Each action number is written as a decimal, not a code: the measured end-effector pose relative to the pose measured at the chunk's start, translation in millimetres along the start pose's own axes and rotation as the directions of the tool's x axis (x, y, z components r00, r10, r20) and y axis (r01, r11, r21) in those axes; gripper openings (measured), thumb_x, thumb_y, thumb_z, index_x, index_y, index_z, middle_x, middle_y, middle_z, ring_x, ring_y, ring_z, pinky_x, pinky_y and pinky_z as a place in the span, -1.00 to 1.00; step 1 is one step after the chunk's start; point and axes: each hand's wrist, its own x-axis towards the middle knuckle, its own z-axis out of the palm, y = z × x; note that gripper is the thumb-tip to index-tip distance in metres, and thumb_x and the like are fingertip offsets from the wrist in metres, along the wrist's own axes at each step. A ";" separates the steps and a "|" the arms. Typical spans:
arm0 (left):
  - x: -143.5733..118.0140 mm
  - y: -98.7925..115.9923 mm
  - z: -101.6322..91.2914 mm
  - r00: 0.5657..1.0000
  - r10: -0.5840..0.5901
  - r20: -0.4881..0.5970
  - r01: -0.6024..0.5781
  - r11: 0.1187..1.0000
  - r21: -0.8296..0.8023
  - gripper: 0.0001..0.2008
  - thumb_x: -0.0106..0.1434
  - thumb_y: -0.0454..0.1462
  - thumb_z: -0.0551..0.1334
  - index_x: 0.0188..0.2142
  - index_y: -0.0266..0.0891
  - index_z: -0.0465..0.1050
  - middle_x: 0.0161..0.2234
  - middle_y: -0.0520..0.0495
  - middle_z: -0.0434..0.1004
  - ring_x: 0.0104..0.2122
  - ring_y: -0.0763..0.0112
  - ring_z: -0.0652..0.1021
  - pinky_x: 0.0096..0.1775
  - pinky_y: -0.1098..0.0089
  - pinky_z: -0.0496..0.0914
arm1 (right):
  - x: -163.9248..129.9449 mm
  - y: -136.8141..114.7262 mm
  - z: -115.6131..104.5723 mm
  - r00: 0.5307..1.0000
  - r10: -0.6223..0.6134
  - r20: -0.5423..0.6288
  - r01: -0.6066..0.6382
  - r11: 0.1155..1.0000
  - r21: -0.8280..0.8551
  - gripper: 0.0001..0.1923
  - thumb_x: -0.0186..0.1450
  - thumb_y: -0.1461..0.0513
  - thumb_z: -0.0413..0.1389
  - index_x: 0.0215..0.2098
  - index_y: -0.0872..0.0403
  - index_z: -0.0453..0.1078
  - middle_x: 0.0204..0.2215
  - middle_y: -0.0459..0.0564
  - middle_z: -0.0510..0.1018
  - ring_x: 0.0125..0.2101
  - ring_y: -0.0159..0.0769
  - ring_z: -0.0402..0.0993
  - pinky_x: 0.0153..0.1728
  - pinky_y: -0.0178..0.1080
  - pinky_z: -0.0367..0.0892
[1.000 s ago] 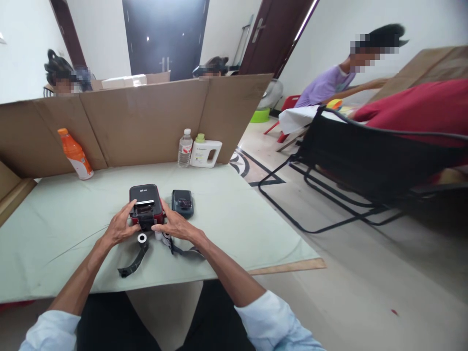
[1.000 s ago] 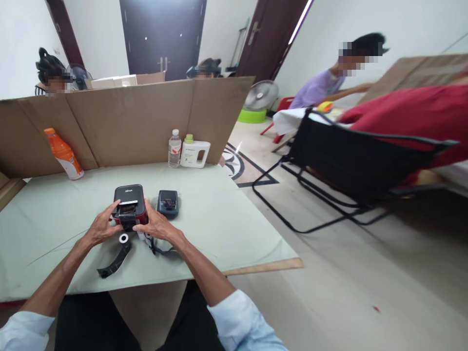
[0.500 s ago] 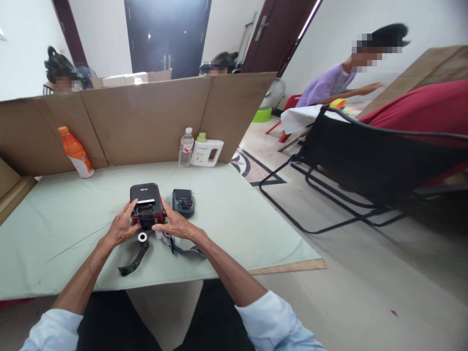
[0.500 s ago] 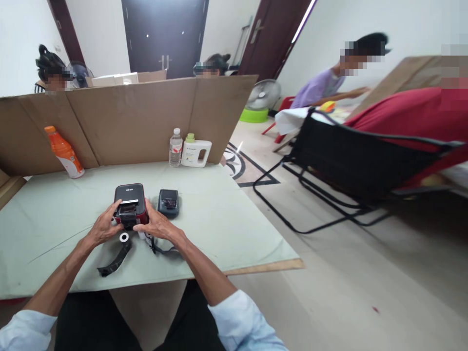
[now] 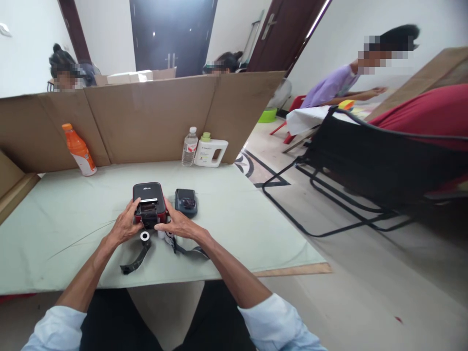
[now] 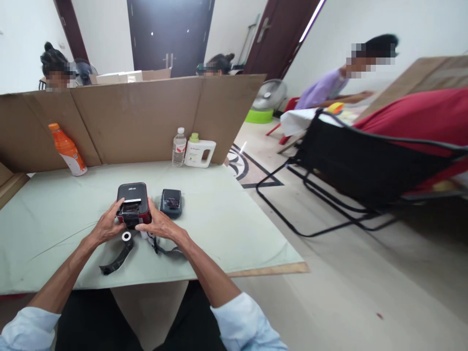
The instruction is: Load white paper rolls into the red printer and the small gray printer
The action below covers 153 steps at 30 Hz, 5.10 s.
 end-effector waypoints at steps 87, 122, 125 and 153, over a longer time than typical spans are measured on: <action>34.1 47.3 -31.2 0.996 0.090 0.014 -0.090 0.950 0.299 -0.43 0.33 -0.16 0.18 0.31 -0.22 0.33 0.37 -0.29 0.31 0.36 -0.04 0.32 0.32 -0.06 0.26 | -12.2 102.0 -53.8 0.731 0.023 -0.682 -0.081 0.995 -0.053 -0.39 0.34 -0.11 0.06 0.19 0.07 0.44 0.00 0.17 0.55 -0.04 -0.06 0.50 0.05 0.00 0.44; 27.8 -53.2 26.7 0.958 -0.264 -0.114 0.248 0.959 -0.137 -0.43 -0.06 -0.42 0.16 0.01 -0.28 0.49 -0.03 -0.20 0.56 -0.07 0.13 0.55 0.03 0.11 0.49 | 41.2 95.8 9.4 0.977 -0.115 -0.181 0.150 0.971 0.189 -0.33 0.25 0.06 0.29 0.30 0.01 0.40 0.13 0.11 0.47 0.08 -0.04 0.48 0.09 0.00 0.43; 27.0 -54.1 27.8 0.960 -0.248 -0.133 0.232 0.965 -0.122 -0.43 -0.06 -0.42 0.16 0.01 -0.26 0.49 -0.02 -0.19 0.56 -0.07 0.15 0.54 0.05 0.11 0.49 | 40.5 94.9 10.0 0.981 -0.104 -0.167 0.137 0.970 0.203 -0.24 0.18 0.06 0.36 0.32 -0.01 0.38 0.16 0.13 0.44 0.09 0.00 0.46 -0.02 -0.04 0.49; 32.6 -24.7 20.6 0.994 -0.032 -0.107 0.011 0.980 -0.197 -0.53 0.26 -0.09 0.33 0.13 -0.16 0.54 0.25 -0.25 0.37 0.16 0.02 0.50 -0.16 0.22 0.62 | 33.5 86.1 11.8 0.973 -0.097 -0.209 0.144 0.964 0.222 -0.26 0.17 0.14 0.37 0.31 -0.03 0.41 0.11 0.06 0.47 -0.22 -0.27 0.45 -0.14 -0.14 0.46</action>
